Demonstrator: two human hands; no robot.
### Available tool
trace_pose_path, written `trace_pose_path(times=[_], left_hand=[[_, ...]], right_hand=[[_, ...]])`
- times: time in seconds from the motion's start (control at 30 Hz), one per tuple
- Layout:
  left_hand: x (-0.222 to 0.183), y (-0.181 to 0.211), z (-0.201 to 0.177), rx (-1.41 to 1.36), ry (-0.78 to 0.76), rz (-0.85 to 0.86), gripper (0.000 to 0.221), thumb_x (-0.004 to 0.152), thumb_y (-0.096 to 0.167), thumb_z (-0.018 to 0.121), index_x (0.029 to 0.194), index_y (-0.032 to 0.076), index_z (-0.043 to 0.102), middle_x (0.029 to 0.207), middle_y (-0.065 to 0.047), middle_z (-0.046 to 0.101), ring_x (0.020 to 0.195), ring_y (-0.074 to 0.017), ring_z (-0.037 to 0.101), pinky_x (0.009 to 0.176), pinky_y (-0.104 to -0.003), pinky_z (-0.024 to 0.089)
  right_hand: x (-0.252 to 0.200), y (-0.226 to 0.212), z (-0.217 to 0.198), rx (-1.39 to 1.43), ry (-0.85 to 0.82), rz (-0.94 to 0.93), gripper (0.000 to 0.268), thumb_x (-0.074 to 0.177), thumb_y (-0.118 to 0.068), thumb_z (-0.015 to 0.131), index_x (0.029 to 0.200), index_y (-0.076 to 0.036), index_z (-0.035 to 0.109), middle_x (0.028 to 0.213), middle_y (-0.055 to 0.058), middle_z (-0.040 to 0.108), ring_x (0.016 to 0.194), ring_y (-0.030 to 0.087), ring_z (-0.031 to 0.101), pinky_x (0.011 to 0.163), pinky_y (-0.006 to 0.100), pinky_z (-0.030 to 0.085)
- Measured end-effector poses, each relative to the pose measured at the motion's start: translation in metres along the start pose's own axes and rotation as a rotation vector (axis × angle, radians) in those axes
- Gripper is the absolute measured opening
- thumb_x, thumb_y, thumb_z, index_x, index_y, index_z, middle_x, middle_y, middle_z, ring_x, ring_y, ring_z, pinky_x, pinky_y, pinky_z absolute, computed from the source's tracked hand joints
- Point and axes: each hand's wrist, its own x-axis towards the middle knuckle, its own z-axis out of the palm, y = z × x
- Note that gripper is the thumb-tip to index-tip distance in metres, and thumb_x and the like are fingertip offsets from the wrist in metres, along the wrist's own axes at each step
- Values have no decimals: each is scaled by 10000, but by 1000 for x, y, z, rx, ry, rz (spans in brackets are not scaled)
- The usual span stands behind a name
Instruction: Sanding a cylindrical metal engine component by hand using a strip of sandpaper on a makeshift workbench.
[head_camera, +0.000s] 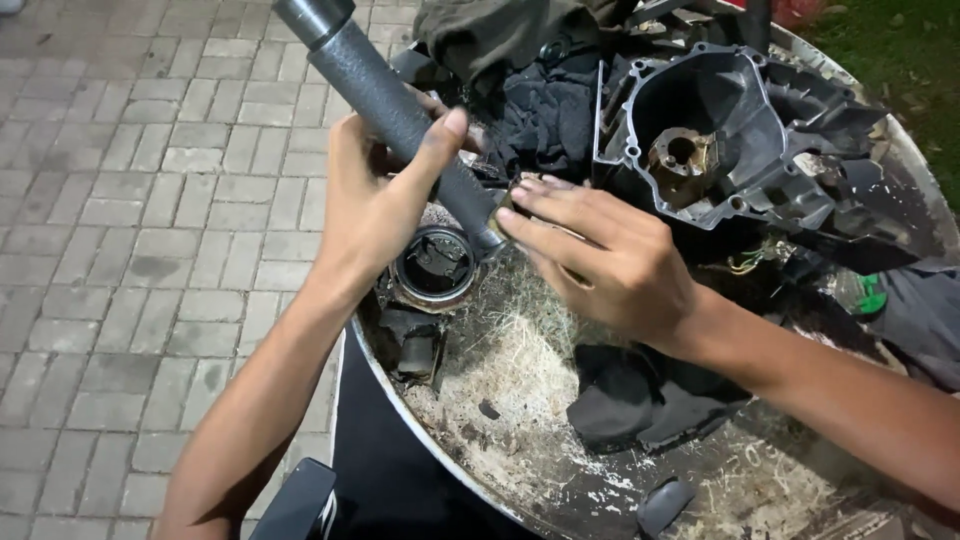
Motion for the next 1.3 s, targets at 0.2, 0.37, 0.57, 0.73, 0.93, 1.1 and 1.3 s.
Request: trace_pose_path(times=[0.2, 0.37, 0.57, 0.73, 0.93, 1.1, 1.3], left_hand=[[-1, 4, 1, 11, 50, 1, 405, 837, 523, 682, 847, 119, 713, 835, -23, 802, 707, -101, 793, 659, -226, 656], [-2, 5, 1, -25, 24, -37, 491, 833, 563, 621, 917, 87, 701, 915, -47, 811, 674, -124, 800, 496, -243, 678], [0, -6, 2, 38, -116, 127, 401, 972, 413, 593, 1223, 102, 629, 1091, -78, 779, 784, -136, 764, 566, -214, 609], [1, -9, 3, 67, -101, 138, 374, 987, 422, 579, 1193, 111, 601, 1041, -58, 769, 853, -117, 741, 659, -216, 596], [-1, -2, 5, -28, -134, 138, 356, 1004, 370, 552, 1182, 62, 540, 1035, -84, 740, 818, -158, 748, 556, -247, 663], [-1, 0, 4, 3, -139, 120, 417, 989, 402, 548, 1213, 52, 528, 1055, -107, 747, 794, -186, 777, 535, -258, 674], [-2, -3, 4, 36, -93, 152, 358, 992, 395, 574, 1202, 105, 583, 1081, -83, 781, 937, -159, 773, 676, -244, 620]], right_hand=[[-6, 4, 5, -13, 1, -13, 344, 900, 156, 736, 1216, 40, 663, 1143, 331, 715, 1038, 426, 765, 947, 477, 666], [-9, 0, 8, -24, 23, -12, 322, 899, 132, 668, 1209, 44, 658, 1086, 318, 712, 1002, 466, 749, 907, 522, 681], [-8, 1, 8, -100, 51, -15, 275, 881, 101, 671, 1144, 22, 688, 1049, 247, 736, 925, 332, 739, 839, 451, 627], [-4, 0, 2, -153, 20, -22, 267, 844, 81, 710, 1106, 28, 710, 1034, 207, 774, 851, 295, 767, 831, 458, 599], [0, -5, -2, -189, 18, -15, 200, 856, -3, 728, 1054, -23, 745, 1043, 179, 778, 911, 313, 762, 876, 459, 557], [25, -19, -24, 113, 30, -20, 102, 888, 46, 609, 927, -26, 670, 913, 111, 722, 902, 273, 745, 788, 374, 559], [1, 5, -33, -107, 103, 121, 148, 984, 116, 589, 1111, 48, 553, 1033, 240, 622, 777, 284, 648, 610, 327, 581]])
